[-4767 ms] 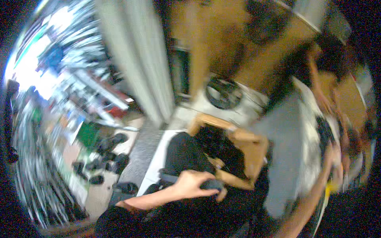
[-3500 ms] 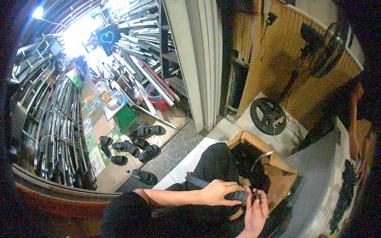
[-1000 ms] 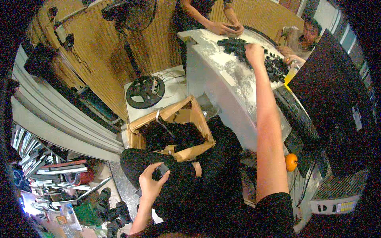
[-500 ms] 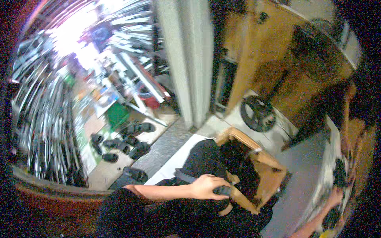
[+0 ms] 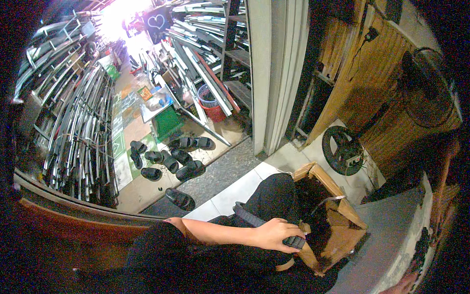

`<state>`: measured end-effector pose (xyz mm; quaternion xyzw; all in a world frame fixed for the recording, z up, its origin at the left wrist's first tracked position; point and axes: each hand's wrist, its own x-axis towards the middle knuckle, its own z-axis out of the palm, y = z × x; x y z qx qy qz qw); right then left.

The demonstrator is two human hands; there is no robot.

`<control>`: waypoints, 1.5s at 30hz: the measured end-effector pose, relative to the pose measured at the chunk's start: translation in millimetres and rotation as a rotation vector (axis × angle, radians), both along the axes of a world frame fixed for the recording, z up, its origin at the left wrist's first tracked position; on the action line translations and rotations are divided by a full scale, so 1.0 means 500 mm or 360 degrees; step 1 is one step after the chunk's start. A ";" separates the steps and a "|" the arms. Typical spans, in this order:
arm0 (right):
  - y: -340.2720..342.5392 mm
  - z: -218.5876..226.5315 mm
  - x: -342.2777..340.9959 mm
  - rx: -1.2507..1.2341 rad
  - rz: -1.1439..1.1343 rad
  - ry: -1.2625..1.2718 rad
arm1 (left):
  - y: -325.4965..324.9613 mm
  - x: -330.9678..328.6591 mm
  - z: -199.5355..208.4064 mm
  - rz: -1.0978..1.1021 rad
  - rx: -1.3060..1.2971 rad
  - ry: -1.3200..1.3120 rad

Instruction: The person repeatedly picks small black plastic pieces from a table and snaps them into a segmented plastic holder. They handle the pieces one at a time, rotating the holder as needed, and continue filling it throughout the clip.

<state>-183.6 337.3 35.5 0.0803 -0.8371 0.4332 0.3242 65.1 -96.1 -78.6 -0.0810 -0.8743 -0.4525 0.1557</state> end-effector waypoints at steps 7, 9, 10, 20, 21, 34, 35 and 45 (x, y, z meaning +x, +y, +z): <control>-0.356 -0.147 0.241 -0.1177 0.0915 -0.0407 | -0.002 0.000 0.019 0.0031 -0.0015 0.0028; -0.416 -0.158 0.299 -0.1601 0.0884 -0.0932 | -0.004 -0.001 0.022 0.0001 -0.0016 -0.0005; -0.444 -0.165 0.321 -0.1424 0.1042 -0.0913 | -0.006 -0.001 0.024 -0.0022 -0.0019 -0.0096; -0.504 -0.153 0.357 -0.2730 0.1272 -0.1503 | 0.008 -0.017 0.028 0.0061 -0.0032 -0.0103; -0.503 -0.149 0.359 -0.2809 0.1213 -0.1543 | 0.008 -0.018 0.029 0.0077 -0.0040 -0.0092; -0.507 -0.128 0.400 -0.1258 0.1148 -0.1167 | -0.006 -0.017 0.035 0.0100 -0.0037 -0.0011; -0.507 -0.129 0.405 -0.1134 0.1128 -0.1168 | -0.006 -0.016 0.032 0.0078 -0.0019 -0.0041; -0.553 -0.155 0.421 -0.0612 0.0942 -0.1019 | -0.016 -0.003 0.026 0.0004 0.0145 -0.0111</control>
